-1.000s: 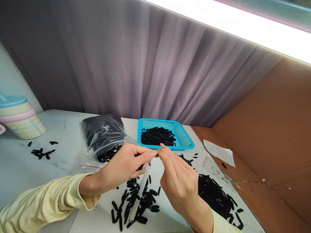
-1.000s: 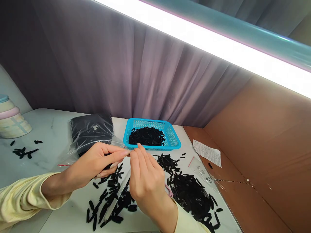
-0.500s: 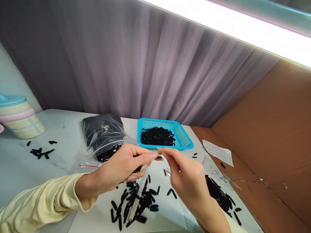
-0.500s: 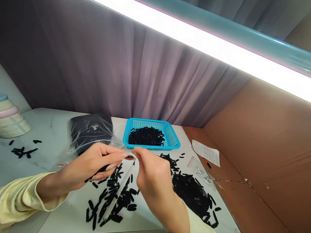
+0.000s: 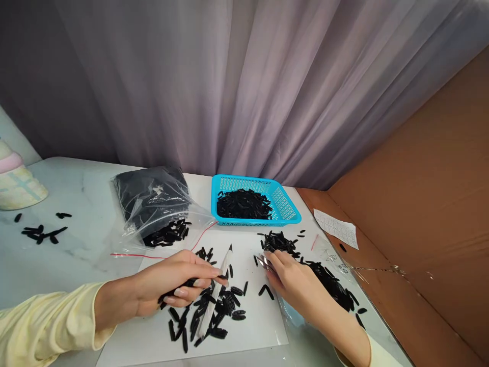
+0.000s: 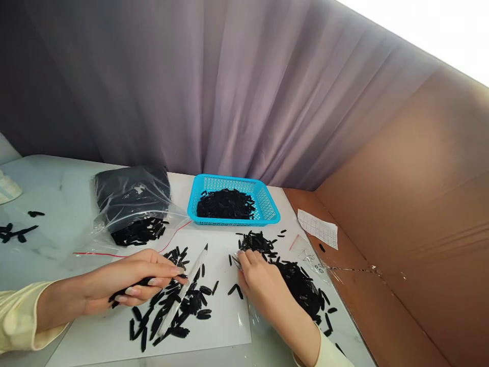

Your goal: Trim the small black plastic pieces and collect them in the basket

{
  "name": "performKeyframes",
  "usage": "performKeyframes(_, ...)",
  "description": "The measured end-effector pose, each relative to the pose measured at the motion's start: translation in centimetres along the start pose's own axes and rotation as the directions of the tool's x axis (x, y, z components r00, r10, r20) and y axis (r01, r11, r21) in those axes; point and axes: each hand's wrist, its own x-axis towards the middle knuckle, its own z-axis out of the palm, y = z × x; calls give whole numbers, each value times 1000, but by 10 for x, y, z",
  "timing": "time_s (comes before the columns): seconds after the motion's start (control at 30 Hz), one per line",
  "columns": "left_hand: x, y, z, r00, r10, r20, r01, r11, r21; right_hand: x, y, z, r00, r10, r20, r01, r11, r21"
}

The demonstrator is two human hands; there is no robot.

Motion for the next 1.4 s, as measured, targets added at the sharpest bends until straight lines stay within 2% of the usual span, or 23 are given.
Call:
performKeyframes(0.1,8,-10,-1,999,-50,-9,50,999,-12,8,-14,1,977,-212,-39,207,972,-108)
performKeyframes(0.2,9,-13,-1,998,-62,-31,61,998,-27,25,-36,-4,910,-413,31,412,894,-178)
performKeyframes(0.27,5,-13,-2,998,-47,-51,45,998,-41,39,-51,-6,868,-493,62,495,844,-208)
performKeyframes(0.4,-7,-9,-4,998,15,-63,-14,1000,14,61,-59,-6,834,-549,46,545,809,-220)
performKeyframes(0.53,-17,-4,-6,995,85,-54,-80,993,89,57,-38,-7,831,-557,4,542,807,-234)
performKeyframes(0.6,-19,-2,-6,994,100,-54,-95,992,82,44,-25,-10,860,-508,-44,492,849,-192)
performKeyframes(0.67,-21,0,-6,993,105,-49,-102,993,66,29,-18,-12,927,-345,-147,359,930,83)
performKeyframes(0.7,-21,1,-5,993,109,-46,-106,992,61,23,-17,-13,960,-225,-167,264,926,268)
performKeyframes(0.77,-22,3,-4,992,120,-37,-117,991,61,14,-18,-12,997,-19,-78,62,807,588)
performKeyframes(0.83,-23,4,-1,991,129,-33,-127,990,65,12,-21,-9,993,74,93,-119,632,766)
performKeyframes(0.93,-25,4,2,987,157,-44,-153,985,81,15,-20,-6,945,100,313,-325,428,843)
performKeyframes(1.0,-26,5,5,981,185,-54,-179,978,108,18,-16,-11,913,105,393,-406,305,861)
performKeyframes(1.07,-28,7,8,965,250,-78,-236,959,155,21,-13,-26,896,100,432,-443,153,883)
performKeyframes(1.13,-28,10,13,920,371,-127,-338,914,224,22,-12,-49,893,91,440,-441,-9,897)
performKeyframes(1.2,-27,15,19,830,527,-183,-458,831,317,24,-17,-74,911,87,402,-385,-166,908)
performKeyframes(1.3,-24,22,27,643,727,-242,-563,662,494,27,-29,-100,936,-24,351,-336,-361,870)
performKeyframes(1.37,-23,26,31,519,816,-253,-575,553,603,30,-37,-107,941,-111,318,-334,-434,837)
performKeyframes(1.4,-23,28,32,475,843,-254,-572,514,639,32,-40,-108,945,-128,302,-327,-456,828)
